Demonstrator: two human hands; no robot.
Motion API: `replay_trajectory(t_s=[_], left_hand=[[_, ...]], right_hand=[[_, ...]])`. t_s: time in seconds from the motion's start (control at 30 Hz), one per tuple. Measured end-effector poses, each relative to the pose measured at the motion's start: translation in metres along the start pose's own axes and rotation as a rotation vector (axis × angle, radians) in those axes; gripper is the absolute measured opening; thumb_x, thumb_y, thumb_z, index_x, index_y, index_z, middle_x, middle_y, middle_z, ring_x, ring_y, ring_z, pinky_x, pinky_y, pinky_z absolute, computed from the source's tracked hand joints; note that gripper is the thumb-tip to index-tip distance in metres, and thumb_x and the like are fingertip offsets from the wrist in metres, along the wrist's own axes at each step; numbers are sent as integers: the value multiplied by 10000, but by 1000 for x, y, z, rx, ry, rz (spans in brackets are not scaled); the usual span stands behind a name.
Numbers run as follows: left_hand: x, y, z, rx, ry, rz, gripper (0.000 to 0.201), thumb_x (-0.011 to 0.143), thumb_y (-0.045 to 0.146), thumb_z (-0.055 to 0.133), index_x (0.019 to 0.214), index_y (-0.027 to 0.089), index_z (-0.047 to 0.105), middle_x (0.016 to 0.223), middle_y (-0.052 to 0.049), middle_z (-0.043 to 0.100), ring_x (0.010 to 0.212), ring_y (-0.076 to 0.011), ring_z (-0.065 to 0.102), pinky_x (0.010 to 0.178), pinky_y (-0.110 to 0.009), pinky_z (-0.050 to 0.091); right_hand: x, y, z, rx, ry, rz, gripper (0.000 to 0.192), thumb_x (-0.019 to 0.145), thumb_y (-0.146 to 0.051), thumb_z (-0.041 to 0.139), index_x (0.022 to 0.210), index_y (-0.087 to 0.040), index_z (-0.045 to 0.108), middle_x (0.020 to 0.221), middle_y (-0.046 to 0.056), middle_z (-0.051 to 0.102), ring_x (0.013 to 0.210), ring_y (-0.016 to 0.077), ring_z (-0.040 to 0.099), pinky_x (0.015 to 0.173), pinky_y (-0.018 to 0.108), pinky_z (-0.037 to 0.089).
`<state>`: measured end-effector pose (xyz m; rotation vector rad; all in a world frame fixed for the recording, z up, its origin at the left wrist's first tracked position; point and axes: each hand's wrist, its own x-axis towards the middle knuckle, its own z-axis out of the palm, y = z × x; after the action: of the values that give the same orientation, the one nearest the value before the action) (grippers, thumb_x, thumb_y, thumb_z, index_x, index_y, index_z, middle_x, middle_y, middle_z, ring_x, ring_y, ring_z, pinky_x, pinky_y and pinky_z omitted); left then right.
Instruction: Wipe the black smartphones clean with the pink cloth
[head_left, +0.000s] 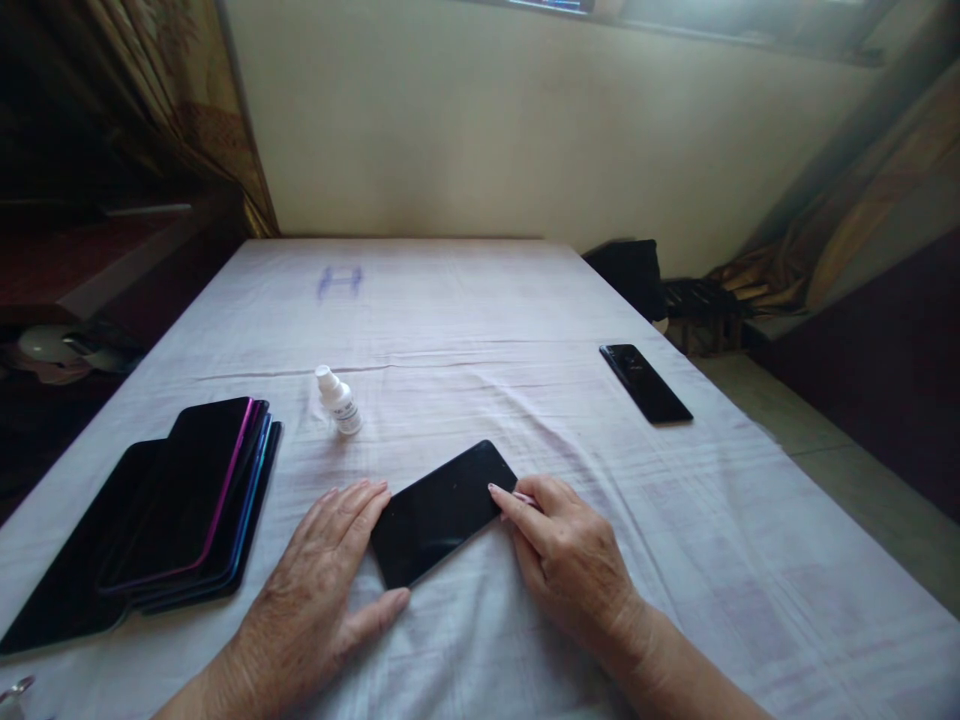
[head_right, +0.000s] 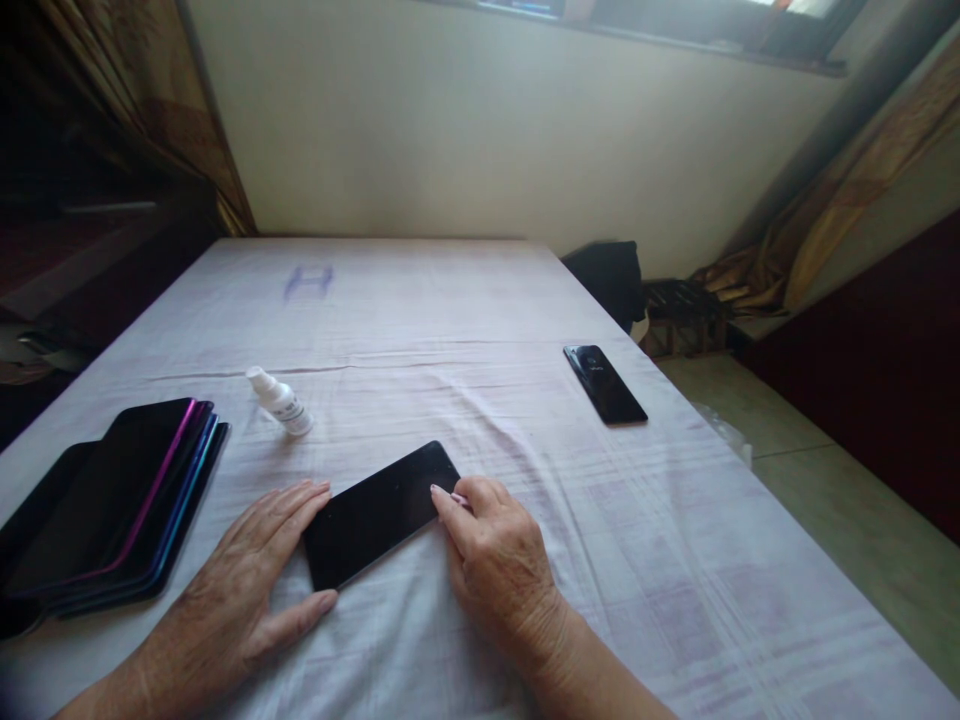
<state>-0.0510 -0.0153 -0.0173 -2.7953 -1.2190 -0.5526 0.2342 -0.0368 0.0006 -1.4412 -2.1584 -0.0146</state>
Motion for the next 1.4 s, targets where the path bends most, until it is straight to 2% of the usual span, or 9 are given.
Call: replay_trajectory(t_s=[0.2,0.4,0.57,0.9,1.1,1.4], left_hand=[[-1,0,2,1,4,3,720,892,489,574,1476,126,359,1432,-164,537,1305,-322,515,1101,-467,398],[-1,-1,2,-2,18,2,701,897,493,571,1465,131,379,1416,-158,552,1294,-321,526,1095,-467,407],[0,0,1,12,27,13,689,898,507,566,1439,113,404,1397,-172,562,1283,-323,534,1099,-465,403],[-2,-1,5,-6,58,12,705,897,498,581,1460,119,391,1410,-161,556,1292,-317,528,1108,-453,399],[-2,-1,4,9,53,15,697,901,500,569,1454,113,397,1413,-159,553,1301,-307,517,1107,-436,394],[-1,-1,3,15,52,22,680,895,487,575,1439,111,418,1403,-160,559,1283,-315,532,1096,-444,404]], right_hand=[[-2,-9,6,57,24,-77,351,898,-70,479,1170,-137,692,919,104,647,820,193,602,720,290,525],[-1,-3,5,23,2,-24,345,910,-78,489,1171,-158,701,918,95,647,822,200,600,726,302,516],[0,-2,3,-44,-5,11,321,908,-85,501,1152,-129,704,901,97,647,802,203,596,720,307,505],[29,-20,0,-120,-211,-45,260,842,-95,631,1073,-173,721,888,67,680,772,187,604,678,279,476],[28,-20,7,-106,-161,-23,285,826,-102,654,1085,-197,727,887,56,691,766,177,607,684,271,463],[27,0,-1,-164,-132,82,245,854,-107,599,1020,-217,742,880,47,681,770,174,609,684,273,454]])
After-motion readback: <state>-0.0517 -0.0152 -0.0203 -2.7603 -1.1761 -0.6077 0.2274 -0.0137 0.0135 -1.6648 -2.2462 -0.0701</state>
